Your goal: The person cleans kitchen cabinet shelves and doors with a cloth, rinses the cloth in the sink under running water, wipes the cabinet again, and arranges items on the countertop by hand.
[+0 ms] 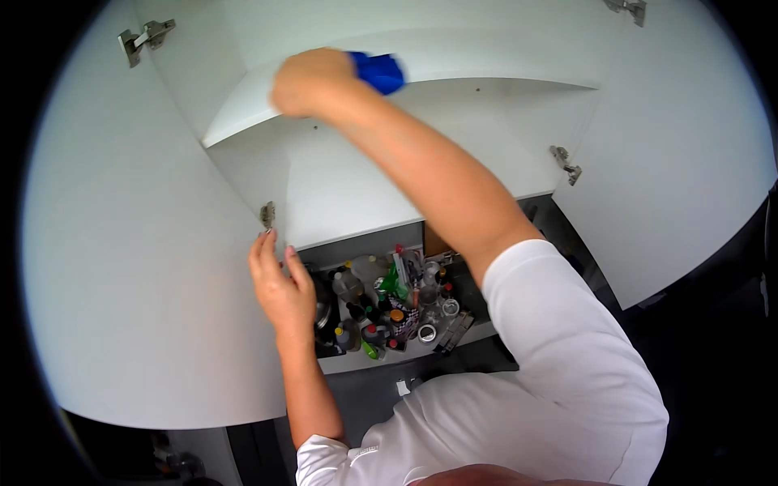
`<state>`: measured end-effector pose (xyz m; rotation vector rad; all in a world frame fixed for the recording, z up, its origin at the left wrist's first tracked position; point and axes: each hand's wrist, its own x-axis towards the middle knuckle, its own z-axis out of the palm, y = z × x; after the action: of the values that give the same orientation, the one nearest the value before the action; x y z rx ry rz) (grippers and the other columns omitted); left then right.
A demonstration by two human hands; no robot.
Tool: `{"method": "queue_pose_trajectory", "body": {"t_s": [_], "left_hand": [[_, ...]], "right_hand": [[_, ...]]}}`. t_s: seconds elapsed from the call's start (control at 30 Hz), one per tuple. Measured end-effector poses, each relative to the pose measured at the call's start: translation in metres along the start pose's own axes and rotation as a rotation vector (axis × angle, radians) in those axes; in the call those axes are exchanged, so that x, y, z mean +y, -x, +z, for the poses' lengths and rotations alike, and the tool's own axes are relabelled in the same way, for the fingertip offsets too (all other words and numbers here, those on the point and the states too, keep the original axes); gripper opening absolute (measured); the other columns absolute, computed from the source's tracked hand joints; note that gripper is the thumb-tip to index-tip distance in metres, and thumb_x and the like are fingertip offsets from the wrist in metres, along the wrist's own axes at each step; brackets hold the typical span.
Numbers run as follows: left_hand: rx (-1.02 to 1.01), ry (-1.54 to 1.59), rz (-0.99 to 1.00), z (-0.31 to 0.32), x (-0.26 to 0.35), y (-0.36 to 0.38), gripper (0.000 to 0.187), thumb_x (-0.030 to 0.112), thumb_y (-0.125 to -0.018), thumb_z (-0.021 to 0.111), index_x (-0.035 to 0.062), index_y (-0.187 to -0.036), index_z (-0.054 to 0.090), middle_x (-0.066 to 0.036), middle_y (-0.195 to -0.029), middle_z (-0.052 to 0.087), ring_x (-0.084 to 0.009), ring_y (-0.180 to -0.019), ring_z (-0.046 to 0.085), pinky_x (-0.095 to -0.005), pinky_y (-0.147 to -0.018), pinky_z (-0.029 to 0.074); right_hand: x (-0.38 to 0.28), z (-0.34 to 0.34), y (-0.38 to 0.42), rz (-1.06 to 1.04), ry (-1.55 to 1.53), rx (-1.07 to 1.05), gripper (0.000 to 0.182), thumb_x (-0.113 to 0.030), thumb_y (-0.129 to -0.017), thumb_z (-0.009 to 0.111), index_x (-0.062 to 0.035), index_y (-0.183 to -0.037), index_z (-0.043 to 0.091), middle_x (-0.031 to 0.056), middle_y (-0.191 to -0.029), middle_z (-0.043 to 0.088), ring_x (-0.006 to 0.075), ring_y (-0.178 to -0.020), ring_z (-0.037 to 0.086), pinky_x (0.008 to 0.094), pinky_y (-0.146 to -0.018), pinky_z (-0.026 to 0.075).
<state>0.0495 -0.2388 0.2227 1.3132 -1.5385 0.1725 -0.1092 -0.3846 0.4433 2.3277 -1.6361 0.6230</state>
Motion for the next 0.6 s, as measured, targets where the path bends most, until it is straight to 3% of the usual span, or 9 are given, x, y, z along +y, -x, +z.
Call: {"method": "queue_pose_trajectory", "body": {"t_s": [0.13, 0.2, 0.37, 0.4, 0.43, 0.5, 0.53, 0.57, 0.6], "left_hand": [[-0.069, -0.025, 0.024, -0.001, 0.005, 0.012, 0.031, 0.01, -0.099, 0.064, -0.0026, -0.126, 0.064, -0.024, -0.129, 0.062, -0.0431, -0.114, 0.064, -0.0454, -0.094, 0.054], [-0.105, -0.031, 0.004, -0.002, 0.011, 0.013, 0.029, 0.011, -0.099, 0.064, -0.0028, -0.125, 0.066, -0.024, -0.129, 0.063, -0.0428, -0.112, 0.065, -0.0451, -0.093, 0.055], [-0.139, -0.027, 0.056, -0.014, 0.028, 0.016, 0.027, 0.01, -0.096, 0.068, -0.0012, -0.121, 0.068, -0.022, -0.126, 0.065, -0.0428, -0.11, 0.066, -0.0455, -0.092, 0.055], [-0.158, -0.076, 0.1, -0.023, 0.03, 0.02, 0.028, 0.008, -0.097, 0.067, -0.0009, -0.124, 0.066, -0.02, -0.128, 0.065, -0.0363, -0.106, 0.068, -0.0366, -0.083, 0.058], [-0.136, -0.106, 0.15, -0.035, 0.035, 0.024, 0.03, 0.007, -0.096, 0.069, -0.0004, -0.125, 0.066, -0.02, -0.127, 0.065, -0.036, -0.106, 0.069, -0.0367, -0.084, 0.058], [-0.069, -0.121, 0.186, -0.067, 0.048, 0.035, 0.035, 0.003, -0.093, 0.07, 0.0012, -0.128, 0.065, -0.019, -0.124, 0.067, -0.0352, -0.107, 0.069, -0.0395, -0.084, 0.058], [0.047, -0.169, 0.231, -0.088, 0.055, 0.038, 0.035, 0.001, -0.094, 0.069, -0.0002, -0.129, 0.065, -0.02, -0.125, 0.066, -0.0342, -0.109, 0.068, -0.0401, -0.085, 0.057], [0.157, -0.214, 0.274, -0.112, 0.061, 0.039, 0.036, -0.002, -0.094, 0.067, -0.0015, -0.129, 0.064, -0.021, -0.127, 0.066, -0.0332, -0.111, 0.067, -0.0407, -0.086, 0.056], [0.319, -0.338, 0.341, -0.139, 0.061, 0.036, 0.037, -0.001, -0.095, 0.065, -0.0034, -0.131, 0.062, -0.021, -0.13, 0.064, -0.0323, -0.115, 0.064, -0.0403, -0.09, 0.054]], "right_hand": [[-0.081, 0.012, -0.039, -0.188, -0.092, -0.143, 0.026, -0.014, -0.075, 0.06, -0.0053, -0.09, 0.08, 0.0188, -0.094, 0.077, 0.0368, -0.086, 0.073, 0.046, -0.071, 0.056], [-0.075, 0.014, -0.035, -0.243, -0.075, -0.099, 0.034, -0.02, -0.084, 0.061, -0.0123, -0.11, 0.08, 0.0125, -0.107, 0.078, 0.0325, -0.1, 0.074, 0.0443, -0.082, 0.057], [-0.013, 0.033, -0.012, -0.641, -0.309, 0.124, 0.045, 0.001, -0.084, 0.056, -0.0144, -0.122, 0.077, 0.0099, -0.116, 0.076, 0.0339, -0.104, 0.071, 0.041, -0.091, 0.056], [-0.003, 0.037, -0.004, -0.7, -0.43, 0.147, 0.045, 0.001, -0.084, 0.058, -0.0129, -0.123, 0.076, 0.0113, -0.117, 0.076, 0.034, -0.105, 0.071, 0.0407, -0.092, 0.056], [0.006, 0.041, 0.009, -0.766, -0.551, 0.174, 0.044, 0.001, -0.084, 0.06, -0.0115, -0.124, 0.075, 0.0127, -0.119, 0.075, 0.0341, -0.106, 0.071, 0.0404, -0.094, 0.056], [0.017, 0.052, 0.041, -0.56, -1.002, -0.054, 0.04, -0.004, -0.092, 0.069, -0.0055, -0.132, 0.07, 0.0115, -0.124, 0.075, 0.0186, -0.103, 0.072, 0.0339, -0.093, 0.056], [0.019, 0.067, 0.048, -0.503, -1.302, -0.069, 0.043, -0.007, -0.093, 0.071, -0.0013, -0.135, 0.067, 0.0142, -0.126, 0.073, 0.0187, -0.107, 0.07, 0.0338, -0.095, 0.054], [0.012, 0.066, 0.06, -0.271, -1.643, -0.267, 0.047, -0.006, -0.096, 0.069, 0.0058, -0.14, 0.06, 0.0165, -0.129, 0.07, 0.0183, -0.11, 0.068, 0.0338, -0.097, 0.054], [0.002, 0.078, 0.057, -0.209, -1.843, -0.172, 0.048, -0.007, -0.1, 0.066, 0.0071, -0.145, 0.054, 0.0151, -0.128, 0.068, 0.0174, -0.112, 0.067, 0.0329, -0.098, 0.054]]}}
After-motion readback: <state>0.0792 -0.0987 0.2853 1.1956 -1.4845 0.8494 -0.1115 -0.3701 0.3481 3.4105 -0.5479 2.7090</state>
